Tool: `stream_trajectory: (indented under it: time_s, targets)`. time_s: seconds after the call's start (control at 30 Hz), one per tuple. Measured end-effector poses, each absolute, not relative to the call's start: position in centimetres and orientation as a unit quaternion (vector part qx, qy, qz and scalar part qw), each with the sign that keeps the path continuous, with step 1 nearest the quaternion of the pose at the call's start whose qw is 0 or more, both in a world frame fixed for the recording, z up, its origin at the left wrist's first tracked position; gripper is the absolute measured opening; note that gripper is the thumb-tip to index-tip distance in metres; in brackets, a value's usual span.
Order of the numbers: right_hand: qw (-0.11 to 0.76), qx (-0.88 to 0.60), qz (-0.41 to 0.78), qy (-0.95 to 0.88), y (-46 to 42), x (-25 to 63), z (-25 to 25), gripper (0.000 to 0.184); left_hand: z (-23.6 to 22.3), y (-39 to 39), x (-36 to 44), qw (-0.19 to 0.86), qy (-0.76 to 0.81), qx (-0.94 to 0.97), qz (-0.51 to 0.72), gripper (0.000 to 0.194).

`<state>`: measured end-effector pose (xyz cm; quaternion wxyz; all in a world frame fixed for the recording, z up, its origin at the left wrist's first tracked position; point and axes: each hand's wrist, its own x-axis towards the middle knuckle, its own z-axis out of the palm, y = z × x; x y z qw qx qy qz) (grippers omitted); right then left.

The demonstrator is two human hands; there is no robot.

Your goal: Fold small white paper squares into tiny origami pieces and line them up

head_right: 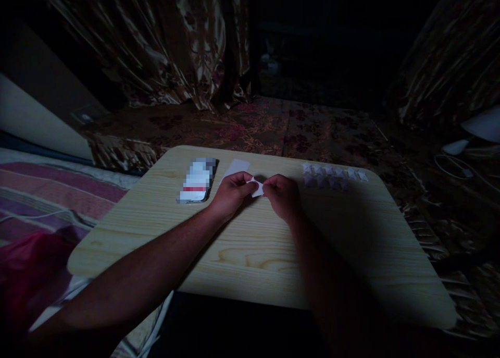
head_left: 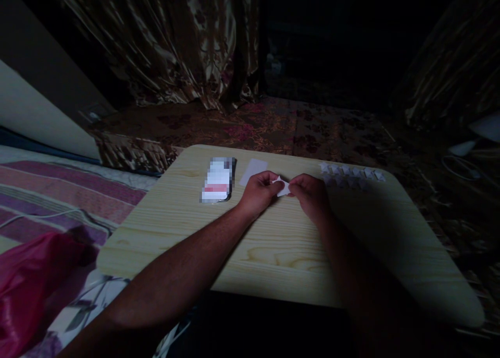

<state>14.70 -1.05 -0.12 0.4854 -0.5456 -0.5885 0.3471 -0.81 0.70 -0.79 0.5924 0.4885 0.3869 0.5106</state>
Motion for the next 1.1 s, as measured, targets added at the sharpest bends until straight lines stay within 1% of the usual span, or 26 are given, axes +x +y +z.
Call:
stream_trajectory:
  time_s: [0.5,0.67,0.83,0.93,1.1]
  targets:
    - [0.489,-0.550,0.348,-0.580,-0.97,14.71,0.11,0.009,-0.82,0.76,-0.85,0.585,0.393,0.508,0.495,0.024]
    - [0.489,-0.554,0.324,-0.591,-0.96,14.84,0.08,0.009,-0.98,0.75,-0.79,0.592,0.386,0.509,0.492,0.025]
    - [0.495,-0.556,0.329,-0.581,-1.01,14.75,0.22,0.011,-0.79,0.69,-0.79,0.596,0.359,0.507,0.509,0.031]
    - [0.496,-0.548,0.350,-0.574,-0.97,14.62,0.08,0.012,-0.63,0.71,-0.77,0.593,0.372,0.486,0.523,0.031]
    - [0.494,-0.556,0.337,-0.577,-0.88,14.58,-0.18,0.011,-0.48,0.68,-0.63,0.585,0.382,0.467,0.543,0.033]
